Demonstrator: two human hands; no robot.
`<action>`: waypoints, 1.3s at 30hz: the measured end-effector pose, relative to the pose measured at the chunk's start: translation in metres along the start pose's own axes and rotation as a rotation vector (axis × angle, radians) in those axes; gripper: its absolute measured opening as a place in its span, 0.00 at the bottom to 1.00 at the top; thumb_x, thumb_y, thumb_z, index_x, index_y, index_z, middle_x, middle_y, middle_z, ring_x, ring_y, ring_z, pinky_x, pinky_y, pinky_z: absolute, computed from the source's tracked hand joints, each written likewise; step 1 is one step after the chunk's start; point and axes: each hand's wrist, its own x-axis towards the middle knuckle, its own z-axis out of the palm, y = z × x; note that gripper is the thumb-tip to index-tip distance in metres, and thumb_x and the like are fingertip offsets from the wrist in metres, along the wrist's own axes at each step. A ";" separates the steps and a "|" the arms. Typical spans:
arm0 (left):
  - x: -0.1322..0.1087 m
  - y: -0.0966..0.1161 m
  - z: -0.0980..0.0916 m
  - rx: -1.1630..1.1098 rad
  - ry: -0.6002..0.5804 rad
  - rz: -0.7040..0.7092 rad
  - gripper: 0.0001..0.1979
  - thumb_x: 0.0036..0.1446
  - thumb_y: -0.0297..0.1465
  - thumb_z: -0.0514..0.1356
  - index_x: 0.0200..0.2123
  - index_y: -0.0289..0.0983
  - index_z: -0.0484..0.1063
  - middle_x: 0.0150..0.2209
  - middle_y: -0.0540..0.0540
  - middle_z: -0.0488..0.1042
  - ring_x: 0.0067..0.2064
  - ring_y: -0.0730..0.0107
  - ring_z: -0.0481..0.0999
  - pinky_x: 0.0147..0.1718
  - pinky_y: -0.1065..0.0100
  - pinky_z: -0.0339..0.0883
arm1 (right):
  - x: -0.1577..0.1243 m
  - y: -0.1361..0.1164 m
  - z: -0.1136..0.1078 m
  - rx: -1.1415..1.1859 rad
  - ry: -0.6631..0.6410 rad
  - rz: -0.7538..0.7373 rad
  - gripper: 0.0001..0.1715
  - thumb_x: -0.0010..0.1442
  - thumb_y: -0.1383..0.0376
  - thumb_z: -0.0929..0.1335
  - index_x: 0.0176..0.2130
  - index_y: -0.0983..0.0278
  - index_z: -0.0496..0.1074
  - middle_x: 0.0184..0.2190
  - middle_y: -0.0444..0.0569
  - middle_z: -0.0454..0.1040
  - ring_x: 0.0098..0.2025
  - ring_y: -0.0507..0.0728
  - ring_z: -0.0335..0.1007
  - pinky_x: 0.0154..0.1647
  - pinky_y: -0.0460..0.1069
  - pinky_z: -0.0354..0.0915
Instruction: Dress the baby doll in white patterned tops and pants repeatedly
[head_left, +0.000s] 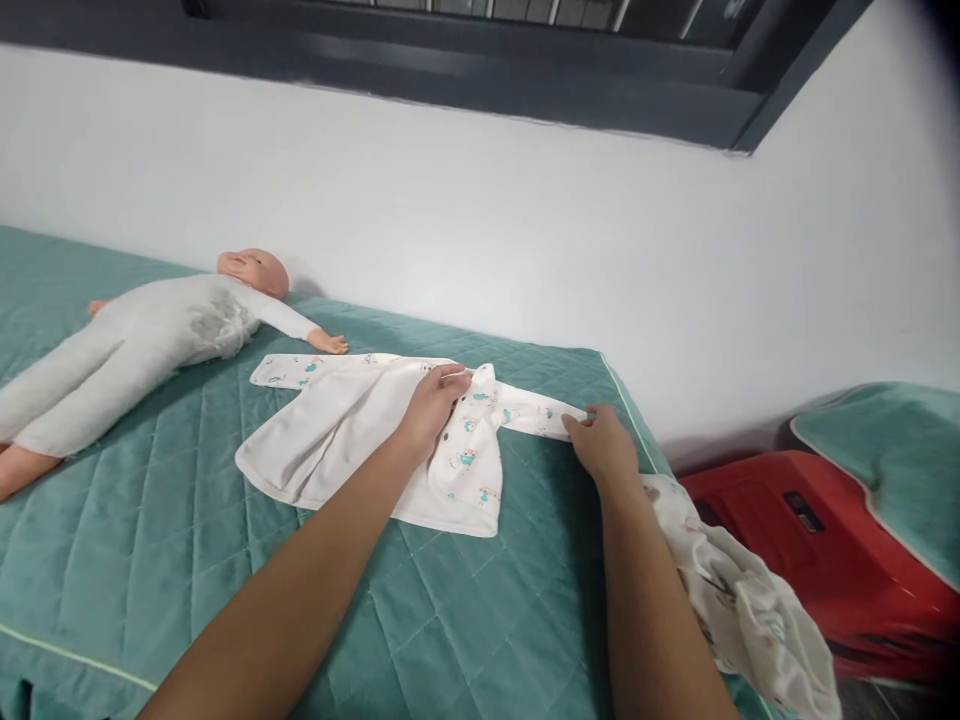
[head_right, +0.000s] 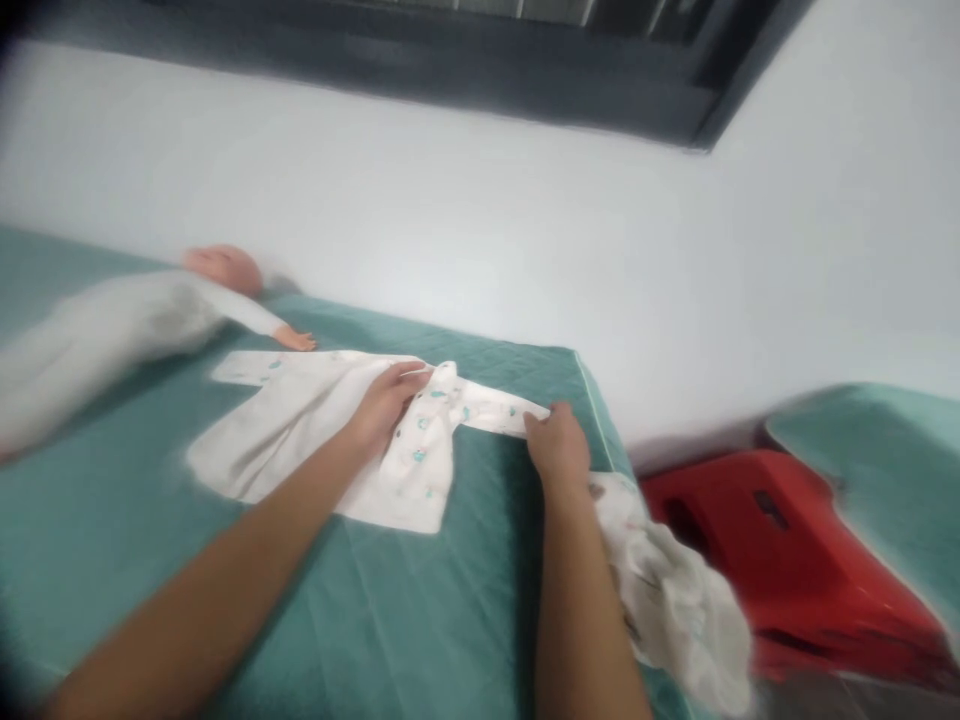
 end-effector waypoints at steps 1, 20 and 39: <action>-0.001 0.001 -0.001 0.025 0.016 0.012 0.18 0.49 0.31 0.66 0.45 0.36 0.72 0.39 0.44 0.77 0.38 0.66 0.76 0.39 0.66 0.67 | 0.000 0.000 0.000 -0.019 -0.031 0.008 0.25 0.59 0.57 0.67 0.53 0.67 0.68 0.42 0.56 0.76 0.45 0.63 0.72 0.47 0.55 0.64; -0.019 0.020 0.000 0.302 -0.493 0.076 0.17 0.61 0.35 0.58 0.52 0.37 0.71 0.49 0.38 0.77 0.44 0.61 0.79 0.41 0.62 0.71 | -0.026 -0.032 0.002 0.342 0.096 -0.243 0.13 0.61 0.60 0.64 0.41 0.65 0.72 0.41 0.55 0.76 0.43 0.60 0.71 0.47 0.53 0.65; 0.005 -0.004 -0.015 1.145 -0.336 0.512 0.23 0.59 0.24 0.53 0.57 0.42 0.70 0.63 0.43 0.68 0.65 0.56 0.62 0.64 0.53 0.51 | -0.041 -0.061 0.020 0.476 -0.070 -0.148 0.14 0.59 0.54 0.65 0.28 0.61 0.69 0.24 0.44 0.71 0.31 0.56 0.66 0.36 0.50 0.62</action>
